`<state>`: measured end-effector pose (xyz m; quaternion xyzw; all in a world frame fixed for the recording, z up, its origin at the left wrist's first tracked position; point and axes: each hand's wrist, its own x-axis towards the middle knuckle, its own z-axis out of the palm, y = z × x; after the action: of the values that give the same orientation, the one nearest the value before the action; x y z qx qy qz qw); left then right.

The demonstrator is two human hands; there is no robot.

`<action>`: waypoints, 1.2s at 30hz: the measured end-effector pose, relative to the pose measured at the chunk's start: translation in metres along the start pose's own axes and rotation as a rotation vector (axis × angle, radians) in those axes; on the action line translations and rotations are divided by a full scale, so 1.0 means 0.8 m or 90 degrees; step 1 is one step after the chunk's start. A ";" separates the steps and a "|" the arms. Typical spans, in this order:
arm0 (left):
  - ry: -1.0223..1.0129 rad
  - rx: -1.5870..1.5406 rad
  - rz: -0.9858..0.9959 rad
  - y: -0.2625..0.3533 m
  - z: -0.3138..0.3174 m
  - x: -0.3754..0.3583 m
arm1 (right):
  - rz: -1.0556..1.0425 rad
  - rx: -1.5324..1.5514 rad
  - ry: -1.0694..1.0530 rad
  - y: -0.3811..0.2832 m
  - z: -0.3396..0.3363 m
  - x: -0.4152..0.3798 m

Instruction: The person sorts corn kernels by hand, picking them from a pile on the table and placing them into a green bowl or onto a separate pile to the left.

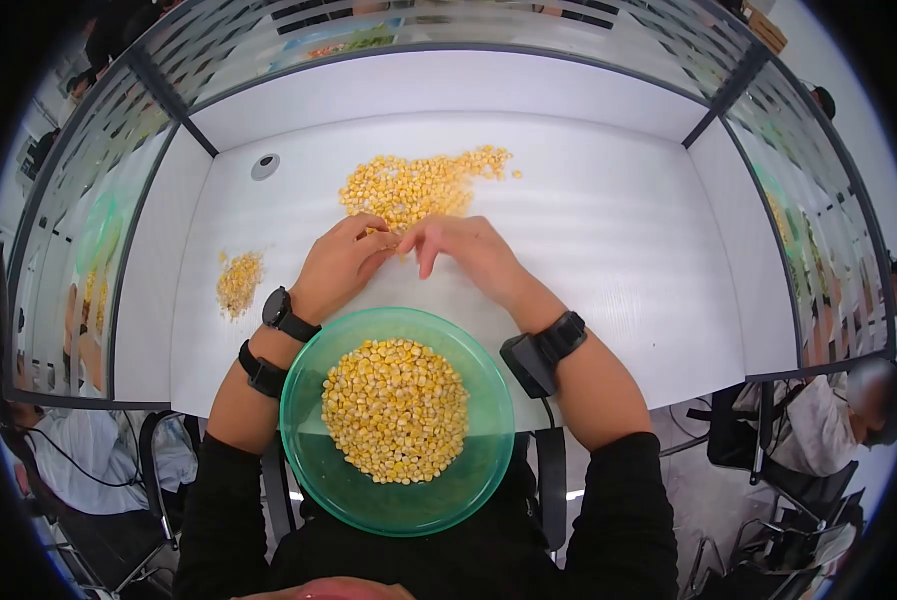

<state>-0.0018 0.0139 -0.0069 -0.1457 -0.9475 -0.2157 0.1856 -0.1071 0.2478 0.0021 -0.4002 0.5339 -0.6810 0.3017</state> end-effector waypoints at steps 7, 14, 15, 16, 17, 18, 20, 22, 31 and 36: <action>0.057 -0.017 0.049 -0.005 0.003 0.003 | 0.027 -0.316 0.261 0.024 -0.004 0.004; 0.048 -0.083 0.008 -0.002 0.003 0.002 | -0.002 -0.584 0.257 0.013 0.027 0.001; 0.046 -0.096 0.000 -0.001 0.003 0.003 | -0.023 -0.589 0.248 0.015 0.025 0.001; 0.043 -0.109 -0.007 0.000 0.003 0.003 | -0.043 -0.594 0.238 0.020 0.023 0.001; 0.041 -0.123 -0.015 0.001 0.004 0.002 | -0.063 -0.598 0.227 0.023 0.021 0.000; 0.048 -0.105 0.005 0.002 0.003 0.003 | -0.075 -0.616 0.221 0.024 0.020 0.000; 0.062 -0.070 0.046 0.006 -0.002 0.005 | -0.100 -0.650 0.208 0.025 0.018 -0.001; 0.051 -0.030 0.037 0.007 -0.003 0.005 | -0.078 -0.628 0.205 0.026 0.018 0.000; 0.004 0.055 0.036 0.008 -0.002 0.002 | -0.107 -0.688 0.188 0.026 0.023 -0.002; -0.028 0.086 0.038 0.003 0.001 -0.001 | -0.099 -0.708 0.195 0.031 0.020 -0.002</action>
<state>-0.0004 0.0162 -0.0069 -0.1656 -0.9590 -0.1426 0.1806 -0.0930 0.2350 -0.0206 -0.4336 0.8180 -0.3682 -0.0853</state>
